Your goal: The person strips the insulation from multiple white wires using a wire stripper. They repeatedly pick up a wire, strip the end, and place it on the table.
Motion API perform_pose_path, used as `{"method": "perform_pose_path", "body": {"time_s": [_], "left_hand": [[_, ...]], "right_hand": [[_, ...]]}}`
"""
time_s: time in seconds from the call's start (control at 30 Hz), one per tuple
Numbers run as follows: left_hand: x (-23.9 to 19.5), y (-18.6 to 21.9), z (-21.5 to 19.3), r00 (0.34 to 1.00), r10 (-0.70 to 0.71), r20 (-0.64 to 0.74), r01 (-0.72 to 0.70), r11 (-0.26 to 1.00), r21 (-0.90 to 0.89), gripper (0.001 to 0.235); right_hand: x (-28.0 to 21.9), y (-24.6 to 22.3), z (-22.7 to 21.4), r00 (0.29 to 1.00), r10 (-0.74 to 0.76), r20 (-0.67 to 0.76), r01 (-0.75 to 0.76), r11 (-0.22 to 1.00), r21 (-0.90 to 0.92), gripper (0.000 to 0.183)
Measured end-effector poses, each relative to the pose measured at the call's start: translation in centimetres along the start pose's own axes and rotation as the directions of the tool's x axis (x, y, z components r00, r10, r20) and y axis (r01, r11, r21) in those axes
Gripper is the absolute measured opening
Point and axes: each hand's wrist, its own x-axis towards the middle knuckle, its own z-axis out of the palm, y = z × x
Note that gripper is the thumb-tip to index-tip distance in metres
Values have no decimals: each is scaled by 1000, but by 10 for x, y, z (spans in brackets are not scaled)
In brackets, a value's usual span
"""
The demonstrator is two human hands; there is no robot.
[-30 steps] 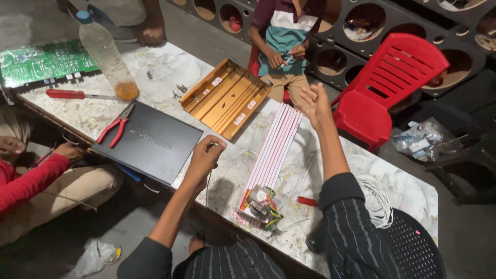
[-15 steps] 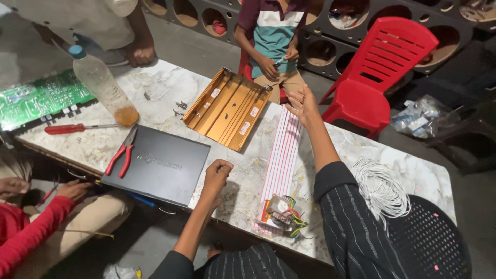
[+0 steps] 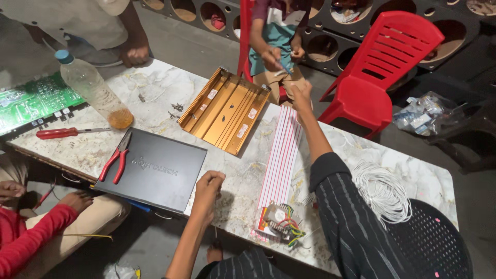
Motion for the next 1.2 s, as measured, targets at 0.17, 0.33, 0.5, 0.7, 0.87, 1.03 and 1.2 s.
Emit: {"method": "perform_pose_path", "body": {"time_s": [0.17, 0.33, 0.5, 0.7, 0.87, 1.03, 1.2], "left_hand": [[-12, -6, -2, 1000, -15, -6, 15, 998, -66, 7], [-13, -1, 1, 998, 47, -33, -47, 999, 0, 9], [-11, 21, 20, 982, 191, 16, -191, 981, 40, 15], [-10, 75, 103, 795, 599, 90, -606, 789, 100, 14], [-31, 96, 161, 780, 601, 175, -579, 799, -162, 11], [-70, 81, 169, 841, 405, 358, -305, 902, -305, 12], [-78, 79, 167, 846, 445, 293, -347, 877, -333, 10]], "right_hand": [[36, 16, 26, 890, -396, 224, 337, 905, 261, 79], [48, 15, 23, 924, -376, 67, 323, 675, -664, 44], [-27, -21, -33, 980, -196, -44, 91, 625, -775, 27], [-238, -59, -87, 960, -17, 279, 79, 974, -211, 34], [-348, -96, -69, 890, -224, 396, 203, 975, 95, 44], [-385, -118, -65, 851, -328, 410, 301, 945, 132, 72], [-403, -127, -66, 778, -532, 335, 598, 790, -133, 47]]}}
